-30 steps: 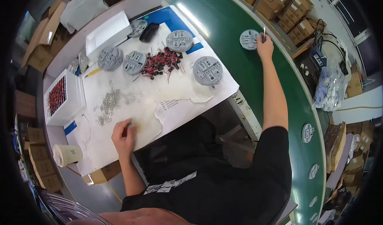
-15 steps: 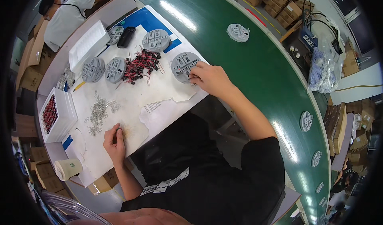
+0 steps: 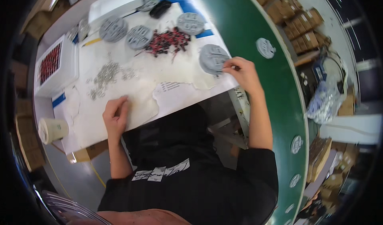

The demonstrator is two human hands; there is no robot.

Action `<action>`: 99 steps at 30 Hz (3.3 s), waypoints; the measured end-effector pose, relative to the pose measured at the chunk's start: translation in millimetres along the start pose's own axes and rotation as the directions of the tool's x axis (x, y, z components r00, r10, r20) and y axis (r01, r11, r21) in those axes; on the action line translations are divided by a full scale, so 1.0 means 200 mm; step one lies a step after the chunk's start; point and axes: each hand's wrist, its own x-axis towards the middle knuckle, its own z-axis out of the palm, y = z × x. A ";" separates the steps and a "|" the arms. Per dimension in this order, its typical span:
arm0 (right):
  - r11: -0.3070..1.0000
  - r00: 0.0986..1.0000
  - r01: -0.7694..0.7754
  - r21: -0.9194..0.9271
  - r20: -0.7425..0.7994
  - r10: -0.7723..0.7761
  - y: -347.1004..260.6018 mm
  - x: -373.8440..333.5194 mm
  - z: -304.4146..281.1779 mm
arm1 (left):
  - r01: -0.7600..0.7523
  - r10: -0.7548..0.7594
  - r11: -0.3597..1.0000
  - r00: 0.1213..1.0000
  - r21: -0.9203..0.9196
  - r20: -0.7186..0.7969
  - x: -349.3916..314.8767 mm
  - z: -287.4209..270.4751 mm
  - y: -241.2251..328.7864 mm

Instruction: The person is assembling small electronic components by inserting tiny metal pins into circular plastic bases.

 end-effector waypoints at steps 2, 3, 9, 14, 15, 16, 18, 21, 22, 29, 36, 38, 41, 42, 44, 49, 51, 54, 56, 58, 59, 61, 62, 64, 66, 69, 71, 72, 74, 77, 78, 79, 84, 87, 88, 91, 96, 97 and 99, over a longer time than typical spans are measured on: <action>0.997 0.994 -0.054 0.058 -0.089 0.059 0.00 0.01 -0.05 | -0.032 0.032 0.998 0.999 -0.046 -0.011 0.03 0.02 0.04; 0.997 0.998 -0.036 0.067 -0.058 0.040 -0.03 0.02 -0.04 | -0.008 0.007 1.000 0.999 -0.029 -0.035 0.04 0.01 0.03; 0.927 0.892 0.369 0.069 0.253 -0.374 -0.41 0.13 0.30 | -0.199 0.201 0.977 0.979 -0.074 0.018 0.06 -0.06 0.10; 0.933 0.833 0.313 0.180 0.420 -0.360 -0.62 0.29 0.67 | -0.241 0.225 0.968 0.955 0.066 0.195 0.08 -0.10 0.13; 0.958 0.870 0.163 0.236 0.423 -0.253 -0.63 0.33 0.70 | -0.239 0.220 0.968 0.954 0.072 0.204 0.07 -0.09 0.12; 0.958 0.865 0.169 0.232 0.431 -0.257 -0.64 0.38 0.74 | -0.237 0.216 0.968 0.953 0.077 0.214 0.06 -0.08 0.11; 0.993 0.937 0.083 0.078 0.332 -0.105 -0.63 0.46 0.83 | -0.229 0.206 0.970 0.954 0.084 0.218 0.05 -0.08 0.10; 0.999 0.961 0.028 -0.027 0.277 -0.019 -0.64 0.48 0.92 | -0.190 0.166 0.975 0.968 0.119 0.188 0.03 -0.08 0.11; 0.998 0.961 0.019 -0.055 0.278 -0.003 -0.64 0.48 0.95 | -0.187 0.164 0.976 0.969 0.115 0.183 0.03 -0.08 0.11; 0.992 0.971 0.092 -0.091 0.228 -0.069 -0.62 0.47 0.97 | -0.167 0.162 0.986 0.971 0.013 0.175 0.04 -0.08 0.08; 0.949 0.904 -0.221 0.226 0.412 0.113 -0.81 0.40 0.84 | -0.095 0.098 0.995 0.983 -0.031 0.154 0.02 -0.09 0.06; 0.965 0.872 -0.209 0.156 0.477 0.111 -0.83 0.38 0.87 | -0.090 0.095 0.995 0.982 -0.033 0.166 0.02 -0.09 0.05; 0.979 0.861 -0.181 0.091 0.496 0.113 -0.86 0.39 0.90 | -0.105 0.108 0.994 0.982 -0.030 0.158 0.02 -0.08 0.05; 0.985 0.871 -0.159 0.062 0.479 0.111 -0.87 0.40 0.90 | -0.101 0.105 0.994 0.982 -0.031 0.157 0.02 -0.08 0.05; 0.990 0.879 -0.138 0.030 0.465 0.108 -0.89 0.41 0.91 | -0.101 0.107 0.994 0.980 -0.042 0.166 0.03 -0.08 0.05; 0.989 0.857 -0.150 0.001 0.499 0.129 -0.89 0.45 0.92 | -0.110 0.117 0.993 0.982 -0.054 0.151 0.03 -0.09 0.06; 0.990 0.850 -0.139 0.007 0.514 0.115 -0.89 0.46 0.93 | -0.108 0.115 0.993 0.982 -0.053 0.151 0.03 -0.09 0.06; 0.994 0.850 -0.107 -0.036 0.515 0.110 -0.91 0.46 0.92 | -0.106 0.112 0.993 0.982 -0.051 0.152 0.03 -0.08 0.05; 0.994 0.850 -0.093 -0.058 0.515 0.110 -0.92 0.46 0.92 | -0.108 0.116 0.992 0.981 -0.059 0.156 0.03 -0.08 0.05; 0.995 0.857 -0.061 -0.080 0.506 0.093 -0.93 0.46 0.92 | -0.106 0.115 0.992 0.981 -0.064 0.159 0.03 -0.08 0.04; 0.995 0.861 -0.046 -0.091 0.502 0.085 -0.93 0.46 0.93 | -0.108 0.117 0.992 0.980 -0.066 0.158 0.03 -0.08 0.04; 0.986 0.833 -0.168 -0.013 0.532 0.149 -0.92 0.48 0.92 | -0.115 0.126 0.991 0.980 -0.073 0.155 0.04 -0.08 0.04; 0.956 0.798 -0.287 0.061 0.567 0.204 -0.91 0.49 0.91 | -0.115 0.125 0.991 0.980 -0.075 0.155 0.03 -0.08 0.03; 0.906 0.756 -0.404 0.128 0.604 0.252 -0.88 0.49 0.89 | -0.106 0.117 0.991 0.981 -0.079 0.157 0.03 -0.08 0.03; 0.934 0.782 -0.324 0.153 0.598 0.174 -0.83 0.46 0.89 | -0.101 0.112 0.992 0.981 -0.078 0.157 0.02 -0.08 0.03; 0.950 0.783 -0.277 0.146 0.607 0.135 -0.78 0.44 0.89 | -0.096 0.108 0.992 0.981 -0.082 0.161 0.02 -0.08 0.03; 0.958 0.766 -0.266 0.104 0.627 0.144 -0.78 0.43 0.90 | -0.099 0.112 0.992 0.980 -0.084 0.164 0.03 -0.08 0.03; 0.958 0.767 -0.267 0.106 0.625 0.145 -0.77 0.43 0.90 | -0.100 0.113 0.991 0.980 -0.085 0.165 0.03 -0.08 0.03; 0.940 0.761 -0.304 0.155 0.633 0.142 -0.74 0.43 0.93 | -0.103 0.117 0.991 0.979 -0.087 0.169 0.04 -0.08 0.03; 0.915 0.751 -0.347 0.205 0.645 0.141 -0.73 0.44 0.93 | -0.102 0.115 0.991 0.979 -0.089 0.165 0.04 -0.08 0.04; 0.899 0.745 -0.373 0.228 0.651 0.144 -0.73 0.44 0.93 | -0.102 0.116 0.991 0.979 -0.087 0.167 0.04 -0.08 0.04; 0.883 0.739 -0.398 0.250 0.657 0.148 -0.73 0.43 0.93 | -0.100 0.114 0.991 0.979 -0.088 0.170 0.04 -0.08 0.04; 0.874 0.717 -0.432 0.223 0.673 0.183 -0.78 0.43 0.93 | -0.089 0.102 0.993 0.978 -0.081 0.180 0.04 -0.08 0.04; 0.883 0.727 -0.411 0.227 0.665 0.168 -0.78 0.43 0.92 | -0.089 0.102 0.993 0.977 -0.076 0.188 0.05 -0.08 0.04; 0.878 0.730 -0.417 0.236 0.663 0.168 -0.78 0.43 0.92 | -0.087 0.100 0.993 0.978 -0.074 0.184 0.05 -0.09 0.05; 0.808 0.672 -0.538 0.242 0.701 0.238 -0.76 0.43 0.90 | -0.084 0.095 0.994 0.976 -0.064 0.198 0.06 -0.09 0.05; 0.807 0.659 -0.548 0.218 0.707 0.257 -0.74 0.44 0.91 | -0.060 0.072 0.996 0.973 -0.061 0.218 0.07 -0.08 0.07; 0.824 0.668 -0.521 0.225 0.708 0.229 -0.74 0.44 0.92 | -0.054 0.067 0.996 0.974 -0.066 0.215 0.07 -0.07 0.07; 0.854 0.684 -0.463 0.238 0.709 0.173 -0.74 0.44 0.92 | -0.053 0.067 0.996 0.973 -0.066 0.223 0.07 -0.07 0.06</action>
